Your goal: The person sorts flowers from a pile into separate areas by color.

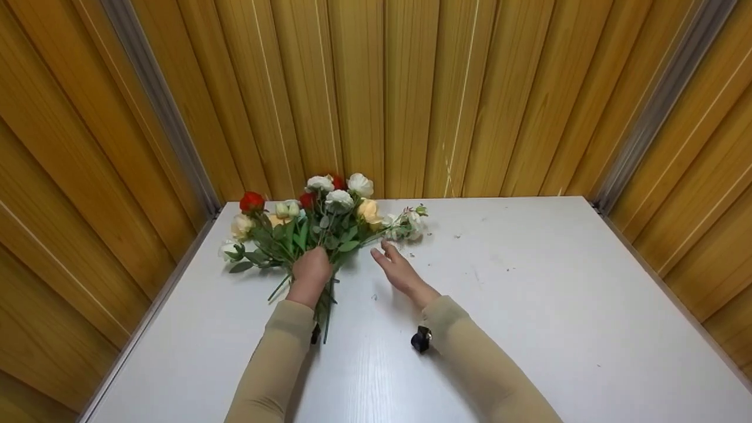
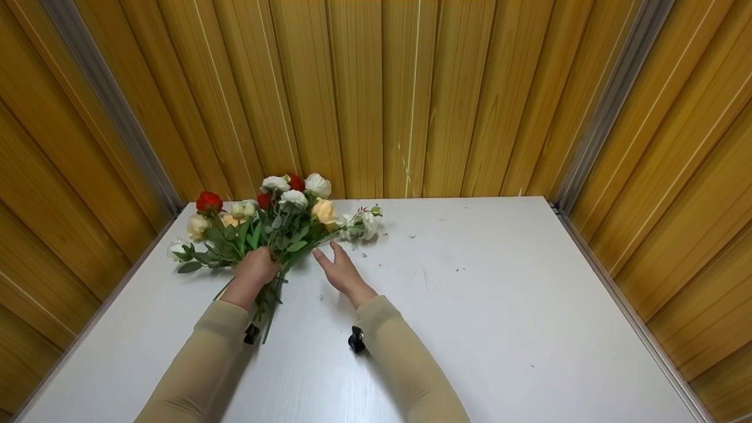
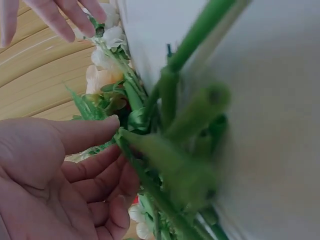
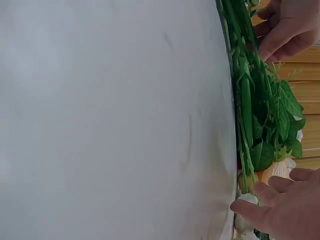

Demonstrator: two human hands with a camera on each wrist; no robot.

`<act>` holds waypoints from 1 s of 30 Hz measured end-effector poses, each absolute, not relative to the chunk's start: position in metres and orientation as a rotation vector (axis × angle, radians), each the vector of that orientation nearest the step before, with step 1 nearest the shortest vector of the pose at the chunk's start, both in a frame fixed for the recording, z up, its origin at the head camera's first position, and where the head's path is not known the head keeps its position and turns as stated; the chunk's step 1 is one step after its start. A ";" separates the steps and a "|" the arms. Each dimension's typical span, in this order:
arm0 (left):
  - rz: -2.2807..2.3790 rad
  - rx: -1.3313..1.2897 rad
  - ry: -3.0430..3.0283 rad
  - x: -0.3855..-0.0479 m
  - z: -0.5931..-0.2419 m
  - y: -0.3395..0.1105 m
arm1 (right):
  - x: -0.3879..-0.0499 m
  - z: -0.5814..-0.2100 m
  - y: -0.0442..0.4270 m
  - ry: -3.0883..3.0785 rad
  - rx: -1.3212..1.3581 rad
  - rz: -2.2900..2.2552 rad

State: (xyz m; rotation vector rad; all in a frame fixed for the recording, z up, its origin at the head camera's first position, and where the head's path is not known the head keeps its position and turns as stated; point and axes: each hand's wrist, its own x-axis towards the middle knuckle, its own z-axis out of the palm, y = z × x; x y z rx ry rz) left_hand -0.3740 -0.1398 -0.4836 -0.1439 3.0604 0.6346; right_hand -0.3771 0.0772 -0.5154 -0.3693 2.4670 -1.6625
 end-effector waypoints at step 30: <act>2.008 0.038 2.600 -0.359 -0.499 -0.069 | -0.334 -0.529 0.069 2.108 -0.196 -2.128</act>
